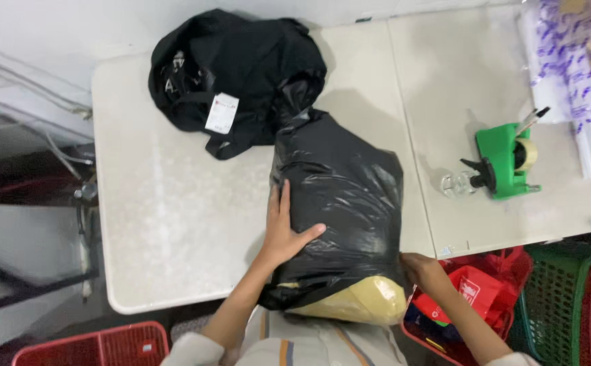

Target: The person packages folded clothes into a clear plastic bag, seals it with tape, places the bag inside a larger black bag, and attaches a receipt to the outer bag.

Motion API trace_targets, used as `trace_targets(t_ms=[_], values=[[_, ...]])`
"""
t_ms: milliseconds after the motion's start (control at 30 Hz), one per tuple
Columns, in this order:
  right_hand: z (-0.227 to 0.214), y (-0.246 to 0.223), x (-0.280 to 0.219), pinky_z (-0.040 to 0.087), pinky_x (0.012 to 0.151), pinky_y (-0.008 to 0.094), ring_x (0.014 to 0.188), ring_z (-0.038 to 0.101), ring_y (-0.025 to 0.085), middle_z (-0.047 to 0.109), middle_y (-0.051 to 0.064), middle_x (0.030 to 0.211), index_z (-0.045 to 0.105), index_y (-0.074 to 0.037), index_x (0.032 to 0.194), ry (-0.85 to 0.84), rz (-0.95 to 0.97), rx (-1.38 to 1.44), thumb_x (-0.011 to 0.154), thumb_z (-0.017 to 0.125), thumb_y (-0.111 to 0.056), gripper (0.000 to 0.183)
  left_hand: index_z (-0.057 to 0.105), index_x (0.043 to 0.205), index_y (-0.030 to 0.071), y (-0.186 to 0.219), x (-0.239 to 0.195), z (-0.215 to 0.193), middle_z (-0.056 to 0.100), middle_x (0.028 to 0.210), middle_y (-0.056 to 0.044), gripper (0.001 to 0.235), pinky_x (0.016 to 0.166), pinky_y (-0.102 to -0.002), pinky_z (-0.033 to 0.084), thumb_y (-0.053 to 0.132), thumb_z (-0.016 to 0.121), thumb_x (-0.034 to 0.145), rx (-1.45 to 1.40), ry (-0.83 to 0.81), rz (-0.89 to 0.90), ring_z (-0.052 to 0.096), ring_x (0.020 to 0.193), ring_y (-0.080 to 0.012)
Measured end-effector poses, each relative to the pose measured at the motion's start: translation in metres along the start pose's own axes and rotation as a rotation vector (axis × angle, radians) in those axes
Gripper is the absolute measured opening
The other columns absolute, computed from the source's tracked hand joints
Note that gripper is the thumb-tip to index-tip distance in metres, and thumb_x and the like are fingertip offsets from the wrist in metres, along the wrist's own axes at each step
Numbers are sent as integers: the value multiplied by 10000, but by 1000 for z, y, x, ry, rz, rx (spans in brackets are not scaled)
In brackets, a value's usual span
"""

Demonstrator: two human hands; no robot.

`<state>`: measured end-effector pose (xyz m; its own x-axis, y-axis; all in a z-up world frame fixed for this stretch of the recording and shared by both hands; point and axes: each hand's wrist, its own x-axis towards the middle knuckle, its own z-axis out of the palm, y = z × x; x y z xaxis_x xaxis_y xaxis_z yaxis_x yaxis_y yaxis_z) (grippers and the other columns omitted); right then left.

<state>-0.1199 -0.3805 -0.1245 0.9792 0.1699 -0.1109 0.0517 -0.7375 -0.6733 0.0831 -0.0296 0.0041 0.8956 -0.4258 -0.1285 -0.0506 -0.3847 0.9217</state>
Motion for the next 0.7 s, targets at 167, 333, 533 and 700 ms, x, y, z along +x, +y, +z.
trace_targets(t_ms=[167,333,533,700], values=[[-79,-167,81,304,1030,572,1274,326,491,394,339,1344,350,13,1378,454,519,516,891,444,-68,502,74,1482,99,53,-16,-11,4,1446,-370,1129,961,-742,102,455,777,674,-104,-69,-136,37,1306,-593],[-71,-201,103,218,1052,619,1279,212,549,143,353,1443,12,-144,1474,236,569,467,870,438,-358,769,48,1486,128,54,-24,-1,1,1465,-324,1175,984,-701,129,526,767,646,-16,-51,-172,54,1324,-552],[-57,-162,96,109,1101,537,1359,86,431,56,225,1516,-12,-255,1488,219,487,547,890,393,-374,732,18,1485,119,81,-28,5,-27,1470,-309,1197,984,-691,139,576,741,649,108,-39,-233,30,1321,-547],[-40,-145,95,-7,1112,498,1389,-40,364,-47,182,1532,-24,-190,1491,241,362,645,867,363,-504,799,23,1479,73,86,-36,18,-37,1455,-332,1180,974,-674,150,608,704,678,216,-12,-206,14,1313,-552]])
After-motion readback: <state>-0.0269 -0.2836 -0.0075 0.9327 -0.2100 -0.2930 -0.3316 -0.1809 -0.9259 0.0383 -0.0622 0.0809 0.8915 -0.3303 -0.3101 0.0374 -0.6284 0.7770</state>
